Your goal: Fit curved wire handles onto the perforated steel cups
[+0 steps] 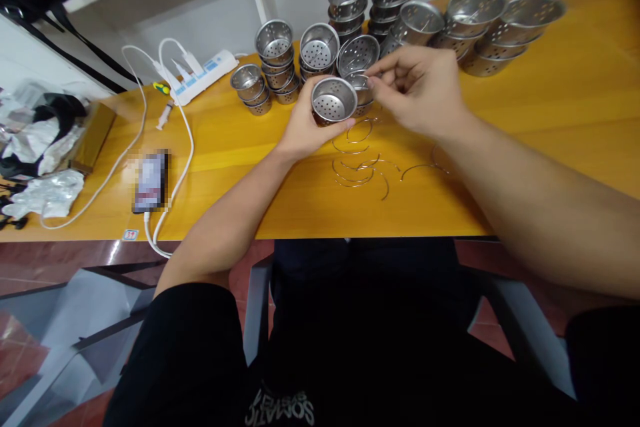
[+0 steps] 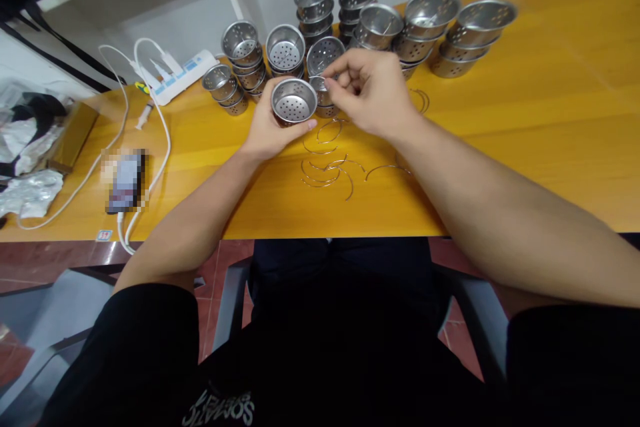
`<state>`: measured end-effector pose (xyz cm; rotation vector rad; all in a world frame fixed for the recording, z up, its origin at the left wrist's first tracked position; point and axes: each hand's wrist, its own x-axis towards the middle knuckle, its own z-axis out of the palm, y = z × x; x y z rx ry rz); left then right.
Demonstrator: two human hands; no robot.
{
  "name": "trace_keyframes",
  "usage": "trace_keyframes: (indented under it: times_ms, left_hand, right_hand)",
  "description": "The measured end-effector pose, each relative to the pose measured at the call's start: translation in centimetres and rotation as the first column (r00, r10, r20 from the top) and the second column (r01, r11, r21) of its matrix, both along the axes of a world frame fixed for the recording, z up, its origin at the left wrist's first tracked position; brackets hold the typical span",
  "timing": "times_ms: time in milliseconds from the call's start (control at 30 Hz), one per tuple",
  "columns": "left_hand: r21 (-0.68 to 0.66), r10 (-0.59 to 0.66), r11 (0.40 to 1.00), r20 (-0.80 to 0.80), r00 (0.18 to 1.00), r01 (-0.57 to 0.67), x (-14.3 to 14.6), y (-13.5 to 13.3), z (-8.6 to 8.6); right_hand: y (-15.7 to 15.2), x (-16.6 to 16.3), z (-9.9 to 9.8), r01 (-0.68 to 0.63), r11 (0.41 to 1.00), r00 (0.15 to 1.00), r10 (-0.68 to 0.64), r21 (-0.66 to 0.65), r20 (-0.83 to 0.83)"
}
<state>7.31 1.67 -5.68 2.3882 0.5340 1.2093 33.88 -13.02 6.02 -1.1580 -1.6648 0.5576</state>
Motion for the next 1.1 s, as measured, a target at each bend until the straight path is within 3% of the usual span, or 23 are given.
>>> trace_keyframes:
  times_ms: [400,600,1100]
  left_hand:
    - [-0.067,-0.014,0.998,-0.010,1.000,0.014,0.0,-0.9,0.7]
    - [0.023,-0.037,0.999,-0.044,0.998,0.039,0.2,-2.7,2.3]
    - [-0.022,0.008,1.000,0.019,1.000,-0.008,0.5,-1.7,0.9]
  right_hand:
    - [-0.1,0.0,0.1,-0.007,0.999,1.000,0.007,0.035,0.003]
    - [0.4,0.3,-0.2,-0.010,0.999,1.000,0.010,0.035,-0.028]
    - [0.1,0.4,0.4,0.004,0.999,1.000,-0.003,0.032,-0.027]
